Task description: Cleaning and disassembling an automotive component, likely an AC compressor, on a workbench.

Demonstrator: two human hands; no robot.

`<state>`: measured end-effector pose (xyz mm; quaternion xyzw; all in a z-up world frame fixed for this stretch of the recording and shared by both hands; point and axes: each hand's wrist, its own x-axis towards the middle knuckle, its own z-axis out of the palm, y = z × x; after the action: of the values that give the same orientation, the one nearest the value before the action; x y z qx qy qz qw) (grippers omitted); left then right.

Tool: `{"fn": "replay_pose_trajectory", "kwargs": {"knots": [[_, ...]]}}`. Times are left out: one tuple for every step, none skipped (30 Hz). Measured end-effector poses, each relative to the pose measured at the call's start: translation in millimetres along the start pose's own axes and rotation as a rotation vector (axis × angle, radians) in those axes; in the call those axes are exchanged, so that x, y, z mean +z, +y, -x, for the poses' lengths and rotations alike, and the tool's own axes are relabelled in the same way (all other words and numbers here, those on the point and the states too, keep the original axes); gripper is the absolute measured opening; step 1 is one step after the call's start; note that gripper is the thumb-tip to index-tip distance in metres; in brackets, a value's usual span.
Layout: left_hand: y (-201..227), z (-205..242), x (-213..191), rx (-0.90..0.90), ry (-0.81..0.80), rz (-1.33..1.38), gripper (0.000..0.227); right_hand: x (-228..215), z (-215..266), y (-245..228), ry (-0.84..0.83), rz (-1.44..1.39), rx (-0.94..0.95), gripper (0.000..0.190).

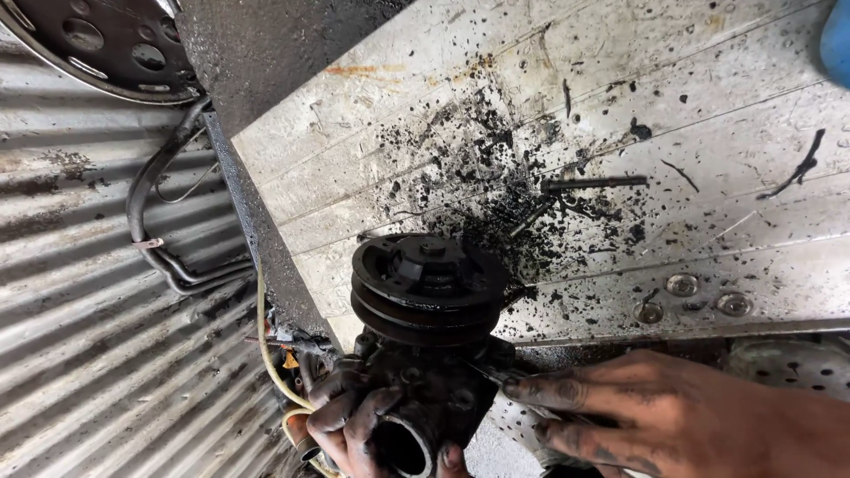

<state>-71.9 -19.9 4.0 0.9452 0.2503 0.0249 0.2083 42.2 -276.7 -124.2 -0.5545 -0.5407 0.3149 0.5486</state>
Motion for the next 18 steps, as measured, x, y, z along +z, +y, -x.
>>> {"fn": "replay_pose_trajectory", "kwargs": {"knots": [[-0.6, 0.9, 1.0, -0.002, 0.0, 0.0, 0.065, -4.9, -3.1, -3.7, -0.002, -0.001, 0.0, 0.034], [-1.8, 0.1, 2.8, 0.015, 0.033, -0.011, 0.065, -10.9, -7.5, -5.7, -0.006, -0.025, -0.014, 0.035], [-2.9, -0.9, 4.4, 0.032, 0.066, -0.021, 0.065, -16.9, -12.0, -7.9, -0.011, -0.049, -0.028, 0.036], [3.6, -1.6, 6.6, 0.031, 0.068, -0.025, 0.065, -14.4, -7.7, -8.2, -0.011, -0.051, -0.032, 0.036], [9.6, -2.4, 9.0, 0.031, 0.101, -0.028, 0.063, -11.5, -3.5, -8.3, -0.012, -0.017, -0.033, 0.036], [15.3, -2.4, 12.0, 0.03, 0.133, -0.029, 0.062, -8.5, 1.2, -8.5, -0.014, 0.018, -0.033, 0.036], [17.6, -0.2, 16.5, 0.028, 0.134, -0.031, 0.062, -14.1, 1.7, -13.0, -0.016, 0.016, -0.035, 0.036], [20.5, 2.2, 21.8, 0.019, 0.187, -0.002, 0.058, -21.2, 1.9, -16.5, -0.042, -0.075, 0.038, 0.04], [23.1, 4.4, 27.0, 0.01, 0.239, 0.026, 0.055, -28.3, 1.8, -19.8, -0.069, -0.166, 0.112, 0.044], [19.2, 7.4, 31.2, 0.004, 0.243, 0.023, 0.055, -33.8, 29.8, -3.8, -0.075, -0.169, 0.108, 0.044], [15.5, 10.5, 35.6, 0.078, 0.294, -0.016, 0.048, -32.5, 60.4, 7.0, -0.072, -0.255, 0.119, 0.044], [11.6, 12.0, 42.0, 0.156, 0.343, -0.048, 0.042, -24.3, 91.9, 12.7, -0.065, -0.336, 0.135, 0.045], [4.2, 14.4, 48.6, 0.154, 0.346, -0.045, 0.042, 2.7, 107.8, 37.0, -0.057, -0.416, 0.152, 0.045], [-1.5, 17.9, 53.5, 0.226, 0.36, -0.024, 0.035, 31.5, 128.7, 54.4, -0.054, -0.5, 0.167, 0.045], [-6.4, 21.1, 57.0, 0.299, 0.374, -0.004, 0.028, 60.7, 154.4, 63.9, -0.051, -0.583, 0.182, 0.046], [-9.8, 24.3, 59.2, 0.395, 0.369, 0.059, 0.019, 73.8, 124.8, 59.3, -0.051, -0.667, 0.197, 0.046], [-9.6, 26.0, 59.6, 0.387, 0.376, 0.055, 0.019, 70.5, 121.7, 60.0, -0.062, -0.667, 0.195, 0.046], [-7.9, 28.0, 60.4, 0.4, 0.341, 0.052, 0.021, 67.2, 119.2, 61.3, -0.086, -0.667, 0.21, 0.047]]}}
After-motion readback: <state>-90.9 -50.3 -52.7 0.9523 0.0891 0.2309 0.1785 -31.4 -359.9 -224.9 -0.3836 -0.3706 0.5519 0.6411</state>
